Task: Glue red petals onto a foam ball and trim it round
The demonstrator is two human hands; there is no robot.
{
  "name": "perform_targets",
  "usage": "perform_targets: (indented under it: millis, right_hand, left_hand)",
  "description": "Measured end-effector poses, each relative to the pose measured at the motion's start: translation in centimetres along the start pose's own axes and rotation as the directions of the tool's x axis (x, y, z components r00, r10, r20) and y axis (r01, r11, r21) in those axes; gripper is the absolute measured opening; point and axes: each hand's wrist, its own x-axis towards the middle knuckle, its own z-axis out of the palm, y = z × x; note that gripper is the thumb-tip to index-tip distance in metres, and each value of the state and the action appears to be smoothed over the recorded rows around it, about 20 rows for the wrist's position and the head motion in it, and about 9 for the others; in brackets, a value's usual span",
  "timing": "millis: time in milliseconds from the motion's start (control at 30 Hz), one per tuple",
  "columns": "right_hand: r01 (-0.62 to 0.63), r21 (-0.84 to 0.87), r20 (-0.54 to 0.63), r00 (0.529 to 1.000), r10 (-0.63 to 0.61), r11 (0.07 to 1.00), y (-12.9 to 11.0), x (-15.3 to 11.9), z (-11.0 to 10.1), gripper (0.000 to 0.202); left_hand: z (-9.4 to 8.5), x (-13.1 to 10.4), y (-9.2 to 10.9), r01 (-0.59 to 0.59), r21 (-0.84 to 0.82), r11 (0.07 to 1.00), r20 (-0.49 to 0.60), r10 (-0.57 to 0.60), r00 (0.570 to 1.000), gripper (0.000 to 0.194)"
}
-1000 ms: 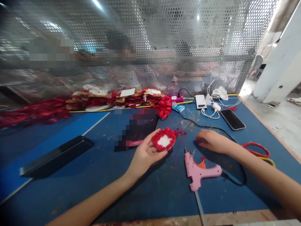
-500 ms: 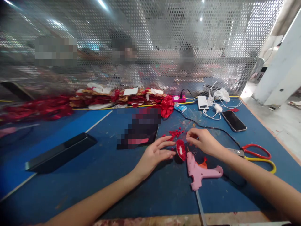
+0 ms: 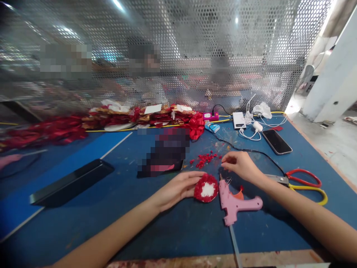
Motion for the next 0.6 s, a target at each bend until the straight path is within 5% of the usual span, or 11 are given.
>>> perform_targets:
  millis: [167, 333, 600]
  right_hand:
    - [-0.025, 0.080, -0.007, 1.000, 0.026, 0.997, -0.8, -0.4, 0.4, 0.017]
    - [0.006, 0.119, -0.066, 0.998, 0.002, 0.993, -1.5, -1.2, 1.0, 0.015]
    - [0.351, -0.217, -0.104, 0.920, -0.379, 0.911, -2.7, -1.6, 2.7, 0.007]
  left_hand:
    - [-0.1, -0.3, 0.2, -0.001, -0.019, 1.000, 0.044, 0.002, 0.999, 0.025]
    - [0.4, -0.6, 0.5, -0.134, -0.137, 0.982, -0.091, 0.122, 0.988, 0.022]
    - [1.3, -1.3, -0.3, -0.285, -0.174, 0.942, -0.179, 0.255, 0.950, 0.039]
